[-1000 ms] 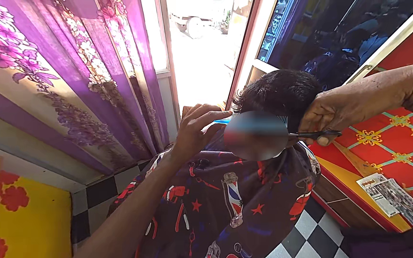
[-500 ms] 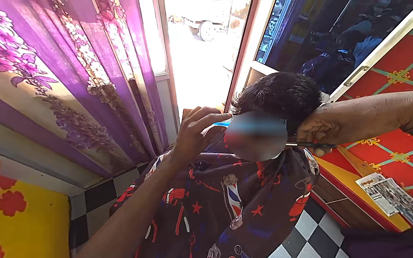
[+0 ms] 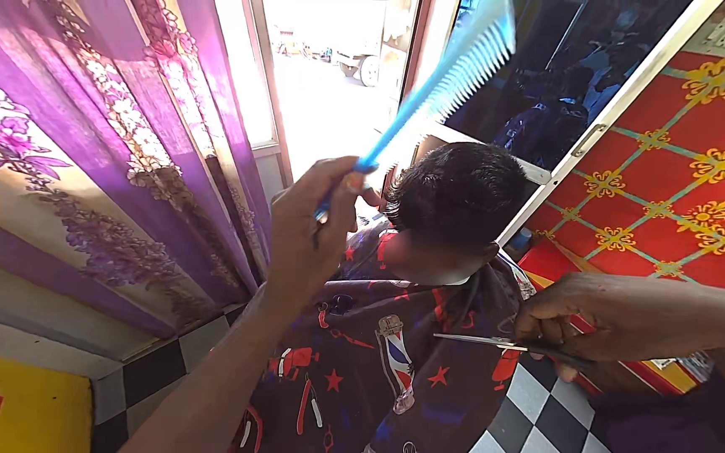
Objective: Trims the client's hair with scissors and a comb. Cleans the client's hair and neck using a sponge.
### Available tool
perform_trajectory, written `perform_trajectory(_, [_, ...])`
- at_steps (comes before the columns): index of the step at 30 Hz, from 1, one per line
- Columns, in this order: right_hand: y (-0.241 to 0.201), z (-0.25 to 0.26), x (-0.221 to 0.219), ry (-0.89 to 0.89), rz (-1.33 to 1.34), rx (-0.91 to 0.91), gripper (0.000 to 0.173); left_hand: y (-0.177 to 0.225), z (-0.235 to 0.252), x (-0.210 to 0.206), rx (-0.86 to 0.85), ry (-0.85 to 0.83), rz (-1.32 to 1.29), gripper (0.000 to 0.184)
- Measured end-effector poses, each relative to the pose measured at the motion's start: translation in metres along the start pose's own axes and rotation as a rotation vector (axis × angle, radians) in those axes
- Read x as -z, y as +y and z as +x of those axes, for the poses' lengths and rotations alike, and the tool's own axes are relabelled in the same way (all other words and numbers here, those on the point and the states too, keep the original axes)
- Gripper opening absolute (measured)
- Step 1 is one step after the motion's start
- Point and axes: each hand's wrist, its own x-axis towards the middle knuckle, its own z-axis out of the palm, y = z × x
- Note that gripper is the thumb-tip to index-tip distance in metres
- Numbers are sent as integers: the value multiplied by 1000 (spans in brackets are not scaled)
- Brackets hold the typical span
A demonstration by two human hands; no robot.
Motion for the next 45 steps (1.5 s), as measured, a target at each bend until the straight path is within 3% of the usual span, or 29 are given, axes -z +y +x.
perform_trajectory(3, [5, -3, -6, 30, 46, -27, 25, 5, 20, -11, -61, -178, 337, 28])
perform_trajectory(7, [17, -15, -12, 177, 103, 25, 22, -8, 7, -18, -36, -336, 430, 30])
perform_trajectory(10, [18, -24, -17, 557, -156, 42, 13, -10, -12, -15, -30, -358, 426, 30])
perform_trajectory(13, [14, -24, -19, 977, -494, -106, 11, -11, -27, -16, -24, -345, 433, 30])
perform_trajectory(16, [9, -15, -18, 1178, -814, -212, 21, -12, -37, -18, 4, -342, 449, 29])
perform_trajectory(21, [11, -3, -14, 1157, -1259, -249, 31, -11, -43, -19, 52, -364, 426, 30])
perform_trajectory(28, [6, 9, 4, 958, -1448, -318, 37, -13, -48, -18, 111, -384, 340, 28])
perform_trajectory(39, [-5, 21, -5, 932, -1451, -233, 32, -6, -52, -19, 117, -404, 335, 29])
perform_trajectory(42, [-4, 15, -5, 927, -1382, -217, 33, -3, -52, -19, 120, -406, 340, 29])
perform_trajectory(45, [0, 3, -3, 1030, -1228, -232, 30, 0, -59, -21, 40, -471, 380, 26])
